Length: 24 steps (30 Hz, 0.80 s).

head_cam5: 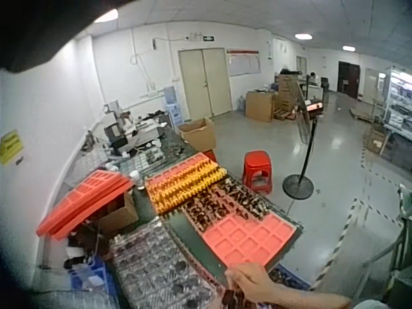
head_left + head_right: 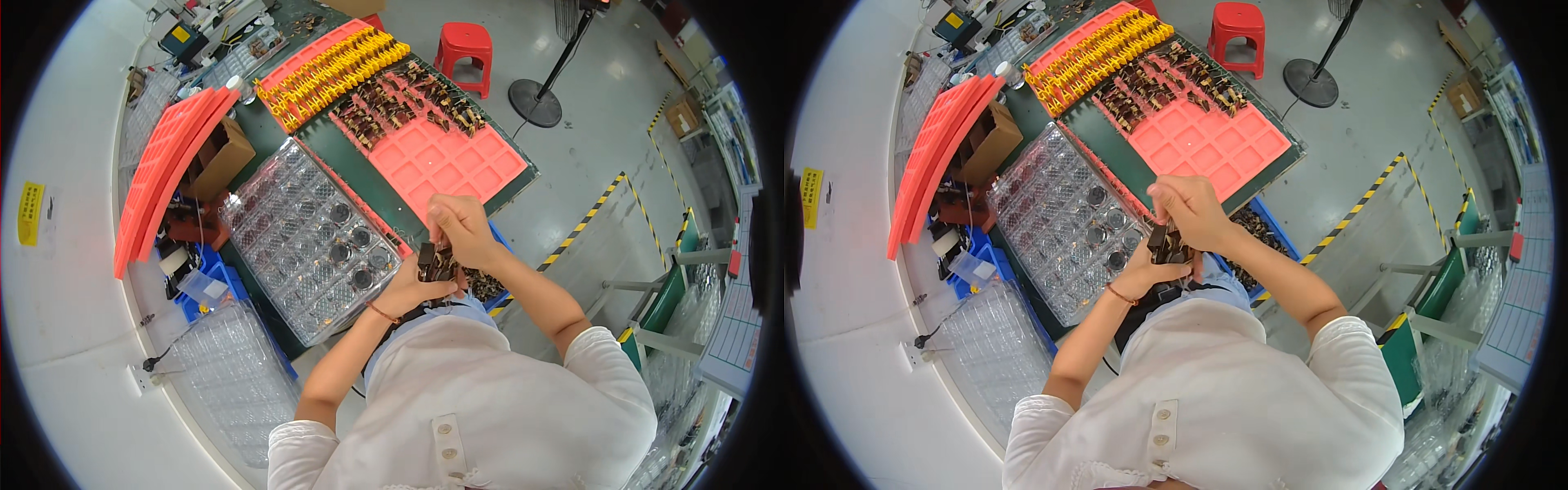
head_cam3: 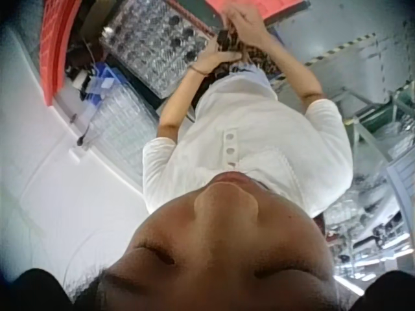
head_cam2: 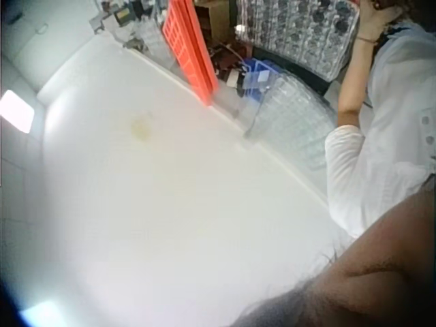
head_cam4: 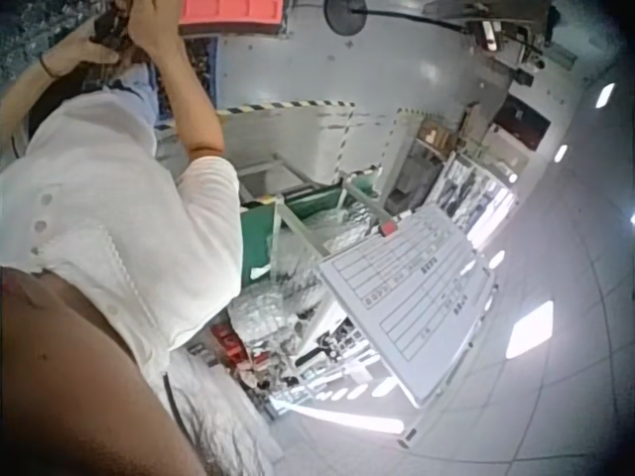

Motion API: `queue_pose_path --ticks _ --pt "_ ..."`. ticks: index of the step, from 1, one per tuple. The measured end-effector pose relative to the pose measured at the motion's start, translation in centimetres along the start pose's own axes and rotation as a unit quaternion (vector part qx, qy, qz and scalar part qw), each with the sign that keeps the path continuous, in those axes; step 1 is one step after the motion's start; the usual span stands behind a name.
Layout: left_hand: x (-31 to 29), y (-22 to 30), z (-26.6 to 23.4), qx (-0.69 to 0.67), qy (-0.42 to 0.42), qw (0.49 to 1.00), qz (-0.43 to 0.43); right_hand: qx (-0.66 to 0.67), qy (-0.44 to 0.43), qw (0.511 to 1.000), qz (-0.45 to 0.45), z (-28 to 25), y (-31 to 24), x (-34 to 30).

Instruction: Manually sort and assemble small metal components into plastic trays at a workstation.

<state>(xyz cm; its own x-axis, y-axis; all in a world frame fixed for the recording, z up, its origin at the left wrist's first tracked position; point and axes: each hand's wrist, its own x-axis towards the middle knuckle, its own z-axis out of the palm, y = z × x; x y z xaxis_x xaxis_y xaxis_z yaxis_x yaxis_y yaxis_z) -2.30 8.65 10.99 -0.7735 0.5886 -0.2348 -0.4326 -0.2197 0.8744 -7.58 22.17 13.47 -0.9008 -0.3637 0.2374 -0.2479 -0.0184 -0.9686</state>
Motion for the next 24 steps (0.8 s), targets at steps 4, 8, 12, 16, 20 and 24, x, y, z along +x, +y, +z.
queue_pose_path --ticks 4,8,12,16,20,24 --pt "0.3 1.4 -1.1 0.029 -0.069 0.997 -0.016 0.109 0.077 0.991 0.0 0.3 0.2 -0.2" --pt "0.7 3.2 -1.3 0.03 -0.136 0.988 -0.066 0.115 0.108 0.987 0.009 -0.1 -0.6 -0.1" --pt "0.7 2.5 -3.0 -0.081 -0.267 0.956 -0.09 0.08 0.144 0.986 0.038 -2.7 -2.1 0.2" --pt "1.2 1.5 -2.7 -0.068 -0.325 0.936 -0.116 -0.195 -0.259 0.939 0.113 -4.2 -4.6 0.2" --pt "2.1 0.7 -1.9 -0.013 -0.391 0.909 -0.141 -0.206 -0.356 0.909 0.064 -4.4 -4.3 -0.9" --pt "2.8 -0.4 -0.8 -0.072 -0.447 0.871 -0.19 -0.227 -0.298 0.927 0.015 -5.1 -3.3 -3.1"
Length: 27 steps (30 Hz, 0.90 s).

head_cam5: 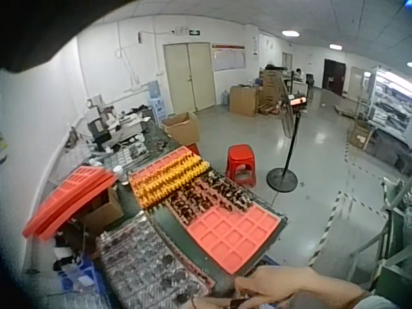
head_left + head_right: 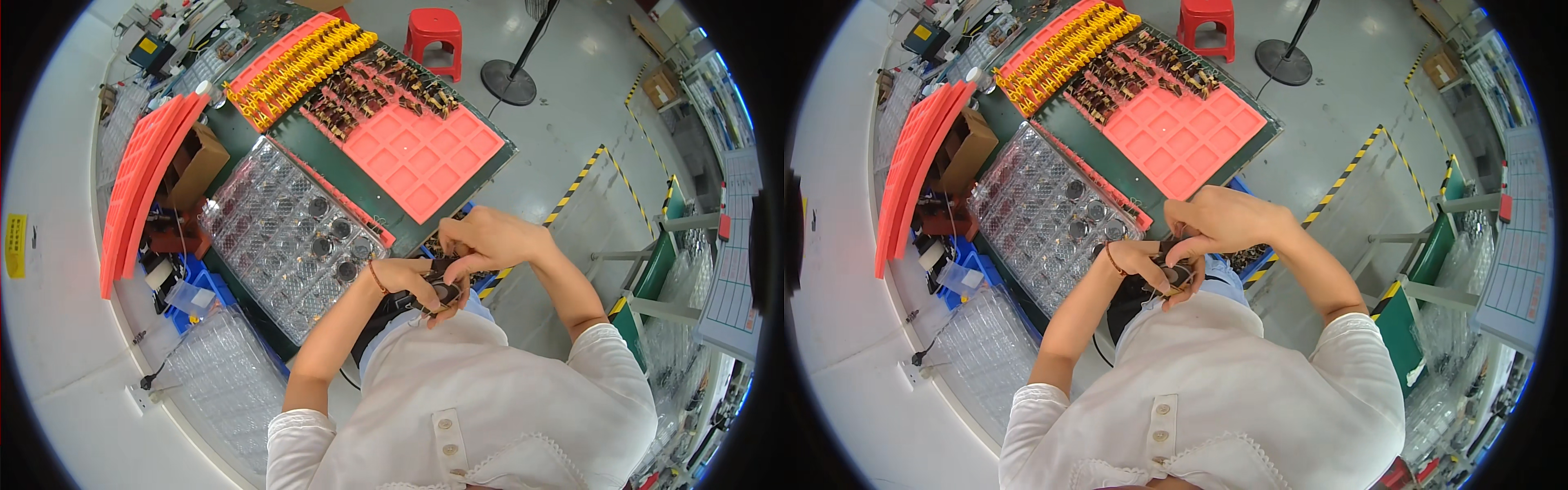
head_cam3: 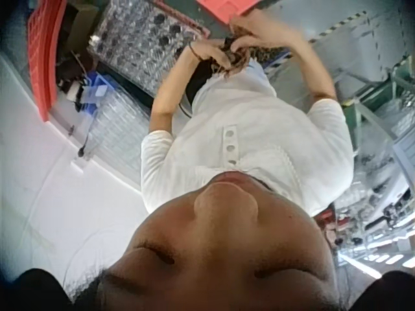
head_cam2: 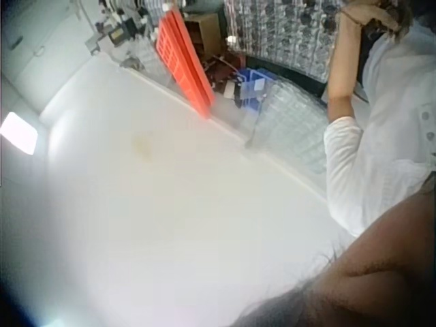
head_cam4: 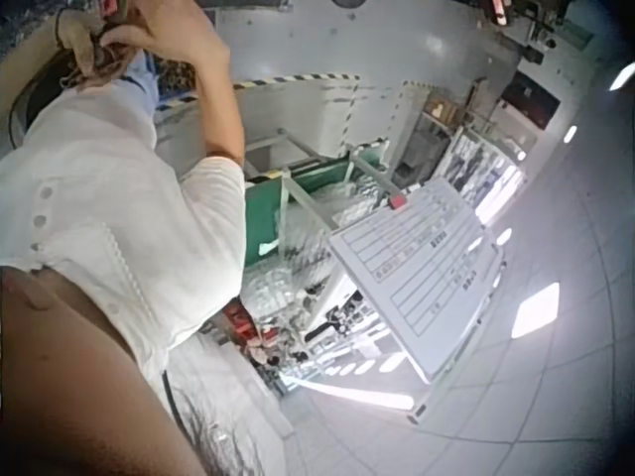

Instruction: Manually sort and assemble small metal components into plastic trays at a workstation.

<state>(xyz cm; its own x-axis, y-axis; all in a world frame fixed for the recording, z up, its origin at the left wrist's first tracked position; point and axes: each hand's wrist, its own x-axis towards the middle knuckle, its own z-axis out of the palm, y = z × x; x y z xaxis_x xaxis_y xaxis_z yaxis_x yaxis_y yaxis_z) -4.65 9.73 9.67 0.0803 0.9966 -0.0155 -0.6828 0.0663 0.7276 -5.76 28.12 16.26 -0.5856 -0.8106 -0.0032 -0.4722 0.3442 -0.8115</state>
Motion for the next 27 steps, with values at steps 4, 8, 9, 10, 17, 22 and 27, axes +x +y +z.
queue_pose_path --ticks 4,8,9,10,17,22,27 --pt "0.1 0.0 -0.2 0.044 -0.033 0.998 -0.032 0.055 0.17 0.984 -0.003 -1.0 0.8 -3.1" --pt "0.3 -1.0 -0.9 -0.04 0.089 0.99 0.102 -0.11 0.122 0.967 0.193 -1.0 1.9 -5.0" --pt "0.6 -0.9 -1.0 -0.041 0.131 0.978 0.158 -0.11 0.123 0.967 0.195 -0.5 2.9 -5.3" --pt "0.8 -0.9 -1.1 -0.042 0.173 0.961 0.214 -0.129 0.101 0.955 0.246 0.5 4.4 -5.4" --pt "2.3 -0.2 -1.8 0.017 0.331 0.893 0.306 -0.05 0.225 0.93 0.287 11.4 15.7 -6.7" --pt "2.3 -1.3 -1.9 0.132 0.464 0.841 0.244 0.645 0.27 0.663 0.268 9.3 5.9 -1.2" --pt "2.7 -1.9 -1.9 0.27 0.499 0.783 0.254 0.725 0.318 0.543 0.281 10.1 6.4 0.3"
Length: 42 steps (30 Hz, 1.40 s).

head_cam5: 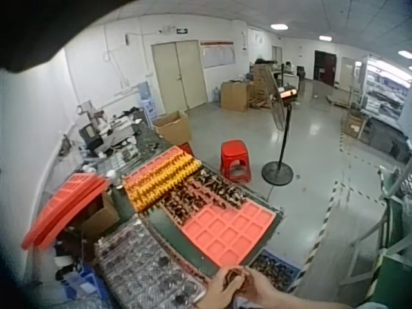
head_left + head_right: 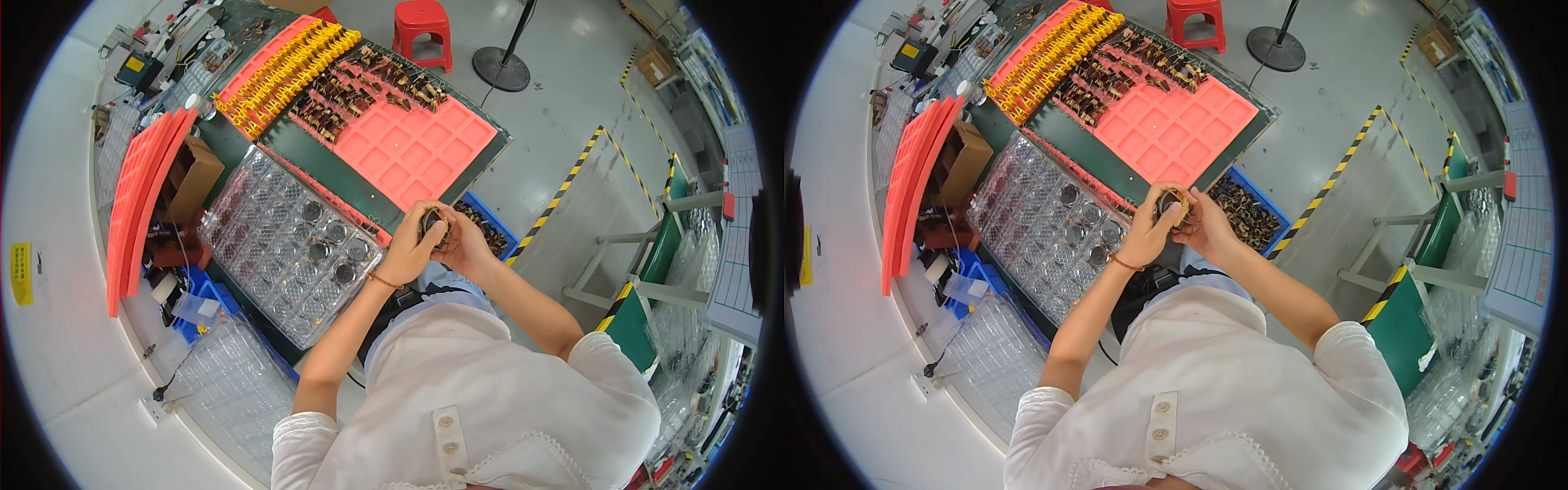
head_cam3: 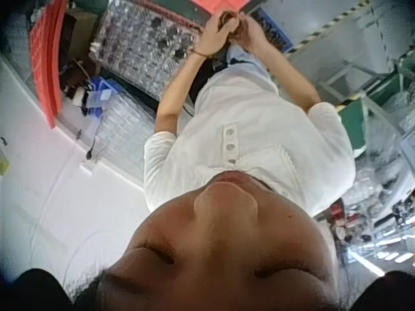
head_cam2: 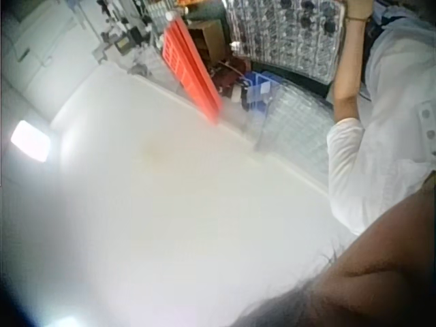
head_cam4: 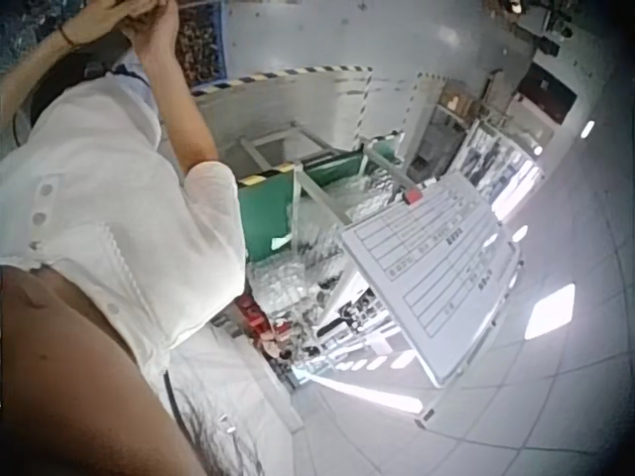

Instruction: Manually sort and assemble small metal components into plastic trays at a workstation.

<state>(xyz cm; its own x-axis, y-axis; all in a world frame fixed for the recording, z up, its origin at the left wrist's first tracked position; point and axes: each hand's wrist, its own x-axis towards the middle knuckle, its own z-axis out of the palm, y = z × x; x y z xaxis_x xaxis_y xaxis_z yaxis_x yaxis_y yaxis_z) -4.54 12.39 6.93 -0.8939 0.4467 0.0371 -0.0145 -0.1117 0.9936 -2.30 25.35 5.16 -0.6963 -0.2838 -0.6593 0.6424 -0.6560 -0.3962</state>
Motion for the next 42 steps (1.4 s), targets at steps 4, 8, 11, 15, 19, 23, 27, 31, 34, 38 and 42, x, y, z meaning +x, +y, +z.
queue_pose_path --ticks 4,8,11,15,19,23,27,31,34,38,42 --pt "-0.3 0.7 -0.1 0.232 -0.019 0.97 0.074 0.0 0.057 0.998 -0.041 0.0 1.1 1.1" --pt "-0.5 1.4 -0.3 0.316 -0.048 0.94 0.122 -0.019 0.078 0.994 -0.073 -1.3 1.9 2.0" --pt "-0.7 1.1 -0.5 0.332 -0.047 0.925 0.176 -0.034 0.084 0.994 -0.065 -0.5 1.4 1.3" --pt "-0.9 -0.1 -0.1 0.34 -0.049 0.907 0.242 0.033 0.063 0.996 -0.045 0.0 2.3 1.2" --pt "-1.2 0.1 -0.4 0.302 -0.035 0.916 0.262 0.011 0.057 0.994 -0.089 -0.7 3.4 2.2" --pt "-0.7 0.7 -0.9 0.046 0.152 0.974 0.159 -0.262 -0.094 0.954 -0.112 -1.0 2.5 0.8" --pt "-0.7 1.8 -1.2 -0.24 0.209 0.948 -0.018 -0.312 -0.272 0.904 -0.105 1.6 1.5 -1.2" --pt "-1.2 1.9 -1.2 -0.277 0.224 0.932 -0.066 -0.139 -0.271 0.952 0.016 2.2 1.7 -1.1" --pt "-1.4 1.6 -1.9 -0.275 0.245 0.928 -0.049 -0.206 -0.247 0.946 -0.029 2.1 1.7 -0.9" --pt "-0.8 1.2 -6.2 -0.375 0.268 0.887 0.006 -0.31 -0.218 0.923 -0.069 -0.5 1.9 -0.4" --pt "-2.4 0.6 -14.4 0.03 0.253 0.964 -0.068 -0.503 0.002 0.854 -0.134 -6.6 2.1 1.1"
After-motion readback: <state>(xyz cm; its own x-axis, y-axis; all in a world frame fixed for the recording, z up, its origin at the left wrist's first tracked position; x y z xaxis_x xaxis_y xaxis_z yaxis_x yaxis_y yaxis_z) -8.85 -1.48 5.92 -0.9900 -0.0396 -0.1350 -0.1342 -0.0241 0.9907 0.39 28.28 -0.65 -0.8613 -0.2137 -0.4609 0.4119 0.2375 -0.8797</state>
